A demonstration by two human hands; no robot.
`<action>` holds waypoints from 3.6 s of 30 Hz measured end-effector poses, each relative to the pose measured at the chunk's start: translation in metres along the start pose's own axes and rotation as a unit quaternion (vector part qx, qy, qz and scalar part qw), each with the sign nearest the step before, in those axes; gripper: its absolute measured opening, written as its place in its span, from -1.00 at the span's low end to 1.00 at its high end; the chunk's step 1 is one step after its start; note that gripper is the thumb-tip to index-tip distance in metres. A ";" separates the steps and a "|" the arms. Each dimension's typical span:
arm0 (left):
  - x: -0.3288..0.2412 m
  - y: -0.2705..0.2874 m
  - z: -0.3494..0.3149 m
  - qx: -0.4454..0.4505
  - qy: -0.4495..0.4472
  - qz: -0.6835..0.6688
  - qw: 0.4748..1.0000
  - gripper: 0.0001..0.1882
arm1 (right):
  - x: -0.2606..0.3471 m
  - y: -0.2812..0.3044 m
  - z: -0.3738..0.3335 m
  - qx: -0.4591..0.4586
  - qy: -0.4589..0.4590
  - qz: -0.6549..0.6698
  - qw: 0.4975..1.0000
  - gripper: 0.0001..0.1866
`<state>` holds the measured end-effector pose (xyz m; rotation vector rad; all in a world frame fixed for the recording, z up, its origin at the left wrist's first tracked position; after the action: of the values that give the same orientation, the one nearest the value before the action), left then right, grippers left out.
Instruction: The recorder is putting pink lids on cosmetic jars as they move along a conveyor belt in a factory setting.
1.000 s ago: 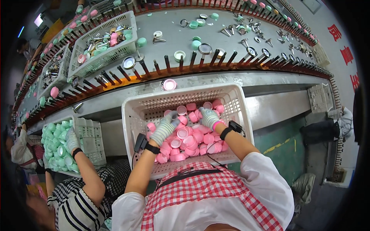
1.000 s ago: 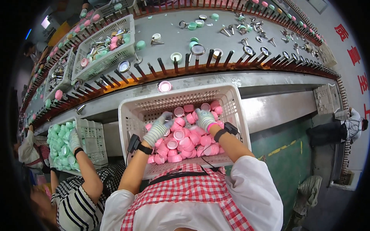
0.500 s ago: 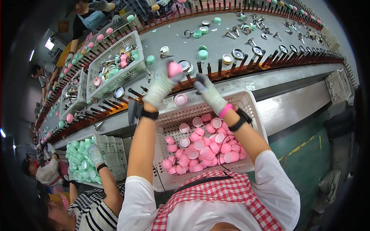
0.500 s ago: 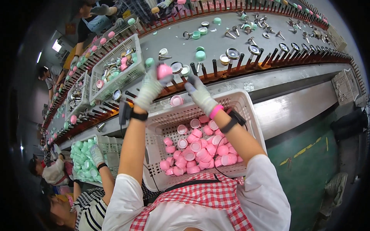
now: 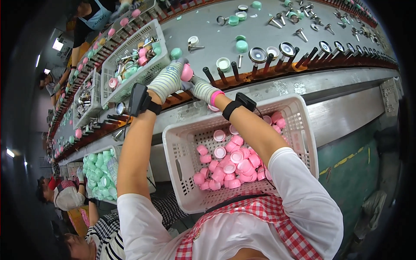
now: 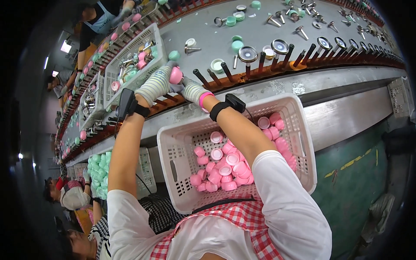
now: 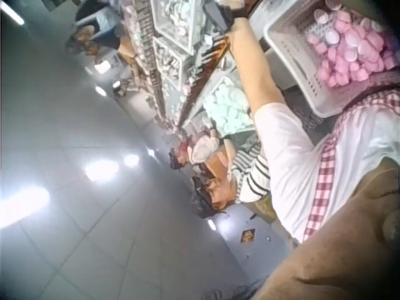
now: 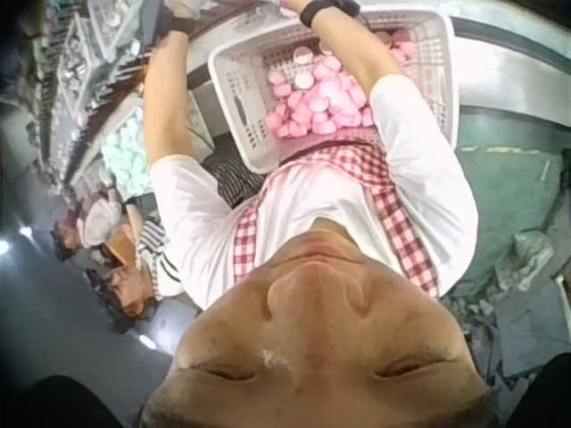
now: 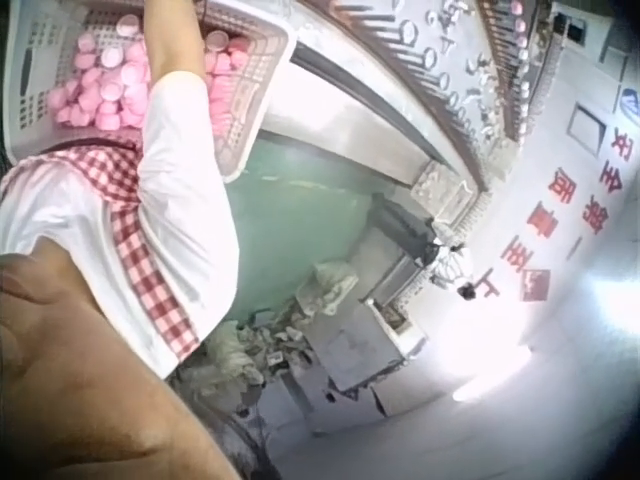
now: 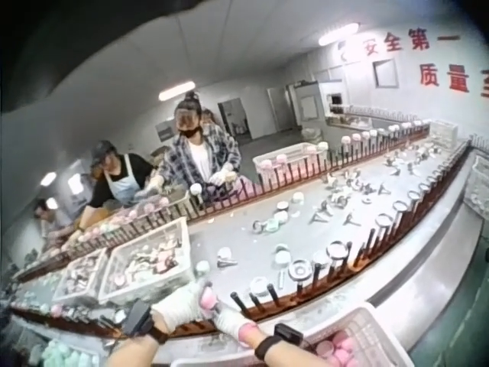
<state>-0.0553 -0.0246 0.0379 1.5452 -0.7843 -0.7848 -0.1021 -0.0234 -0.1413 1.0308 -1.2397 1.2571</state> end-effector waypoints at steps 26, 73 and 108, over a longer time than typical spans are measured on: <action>0.160 -0.030 -0.148 -0.269 0.410 -0.099 0.866 -0.24 | -0.060 -0.052 -0.223 0.232 0.041 -0.433 0.870 -0.80; -0.139 0.025 0.113 0.009 -0.138 -0.001 0.990 -0.35 | 0.026 0.182 -0.055 -0.288 -0.170 0.396 0.855 -0.54; 0.015 -0.007 -0.028 0.072 0.178 0.126 0.973 -0.29 | -0.118 0.027 -0.245 0.229 -0.016 -0.594 0.771 -0.80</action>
<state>-0.0232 -0.0212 0.0330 1.6166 -0.7611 -0.2562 -0.0976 0.2101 -0.2835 1.7734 -0.0732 0.4777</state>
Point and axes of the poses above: each hand's wrist, its own z-axis towards the middle knuckle, its own y-axis out of the back of the hand, x = y × z, the point moved 7 cm from there along z, towards the middle knuckle, and after that the axes turned 12 degrees about z, right-handed, at the moved point
